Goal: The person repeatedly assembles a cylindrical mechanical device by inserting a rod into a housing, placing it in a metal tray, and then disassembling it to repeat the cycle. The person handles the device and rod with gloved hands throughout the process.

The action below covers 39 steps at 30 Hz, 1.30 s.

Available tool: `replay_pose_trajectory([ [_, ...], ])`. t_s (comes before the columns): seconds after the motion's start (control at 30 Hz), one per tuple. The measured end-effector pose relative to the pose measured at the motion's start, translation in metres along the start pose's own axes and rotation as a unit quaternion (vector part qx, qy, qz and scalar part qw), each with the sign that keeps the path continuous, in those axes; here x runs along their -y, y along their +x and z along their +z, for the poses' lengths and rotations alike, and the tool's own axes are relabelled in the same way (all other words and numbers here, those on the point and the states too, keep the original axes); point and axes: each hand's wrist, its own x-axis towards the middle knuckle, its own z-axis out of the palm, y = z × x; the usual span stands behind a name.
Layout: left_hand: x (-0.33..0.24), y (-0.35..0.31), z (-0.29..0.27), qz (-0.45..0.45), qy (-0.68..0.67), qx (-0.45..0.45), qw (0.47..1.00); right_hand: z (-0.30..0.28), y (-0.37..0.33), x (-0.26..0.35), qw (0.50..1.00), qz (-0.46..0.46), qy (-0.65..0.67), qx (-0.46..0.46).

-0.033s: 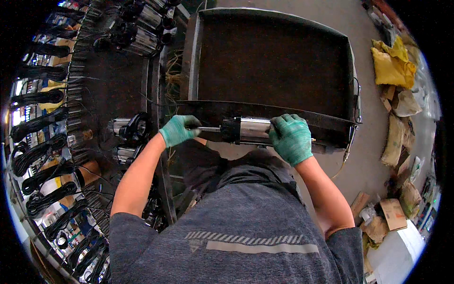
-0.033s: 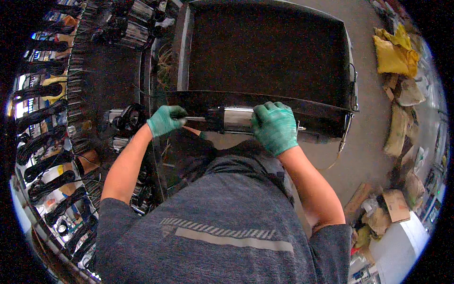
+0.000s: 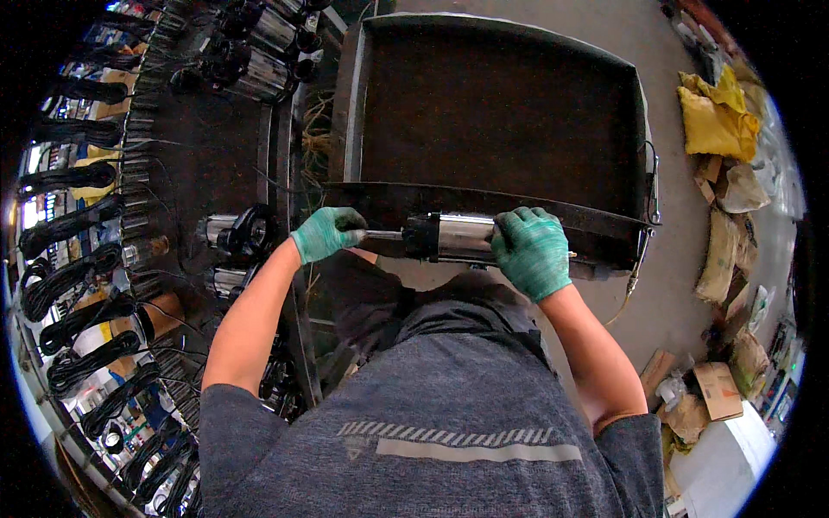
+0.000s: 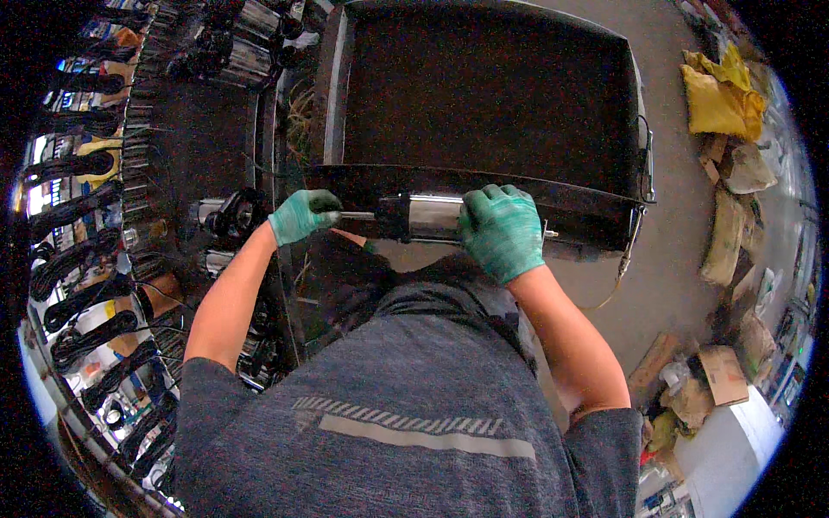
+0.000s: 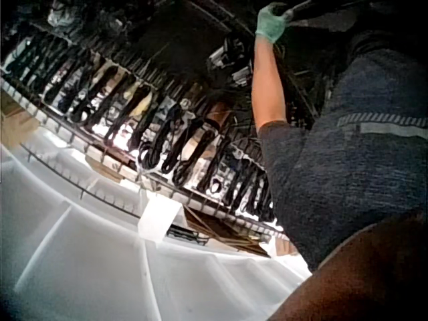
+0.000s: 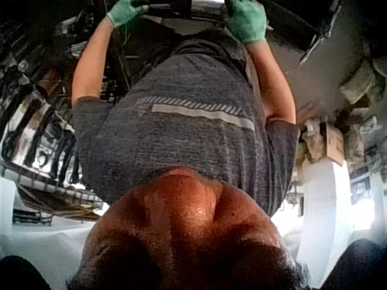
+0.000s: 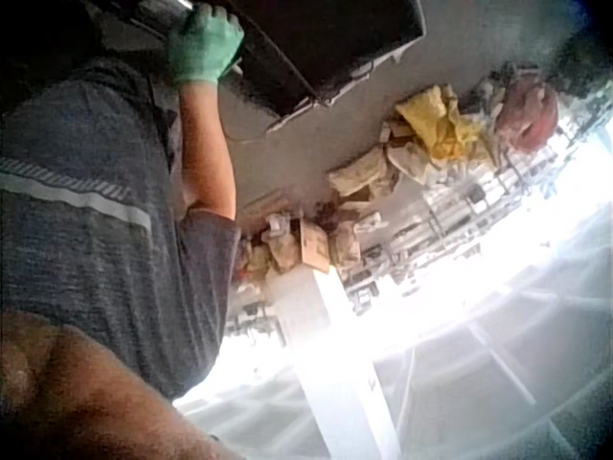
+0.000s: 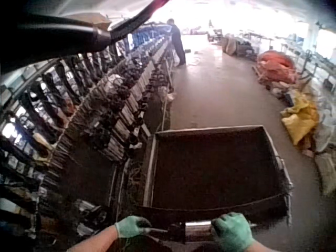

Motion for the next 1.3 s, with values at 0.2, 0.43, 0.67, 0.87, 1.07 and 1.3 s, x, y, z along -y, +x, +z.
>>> replay_pose_trajectory([
  [0.2, 0.028, 0.012, 0.015, -0.025, -0.063, -0.055, 0.996, 0.001, 0.001, 0.0, 1.0, 0.004, -0.002, 0.007],
  [0.43, 0.007, 0.011, 0.03, -0.2, -0.204, -0.117, 0.951, 0.003, 0.0, -0.001, 1.0, 0.006, 0.006, -0.002],
  [0.67, 0.019, -0.018, 0.038, 0.289, 0.281, -0.21, 0.891, -0.001, 0.001, 0.001, 1.0, 0.017, 0.005, 0.009],
  [0.87, 0.019, 0.003, 0.03, -0.007, 0.05, -0.131, 0.99, 0.004, 0.0, 0.0, 1.0, 0.01, -0.002, 0.001],
  [1.07, 0.009, 0.009, 0.034, -0.179, -0.201, -0.118, 0.956, 0.003, 0.0, 0.0, 1.0, 0.007, -0.001, 0.0],
  [1.3, 0.029, -0.017, 0.036, 0.259, 0.271, -0.192, 0.907, 0.0, 0.0, 0.001, 1.0, 0.009, -0.003, 0.016],
])
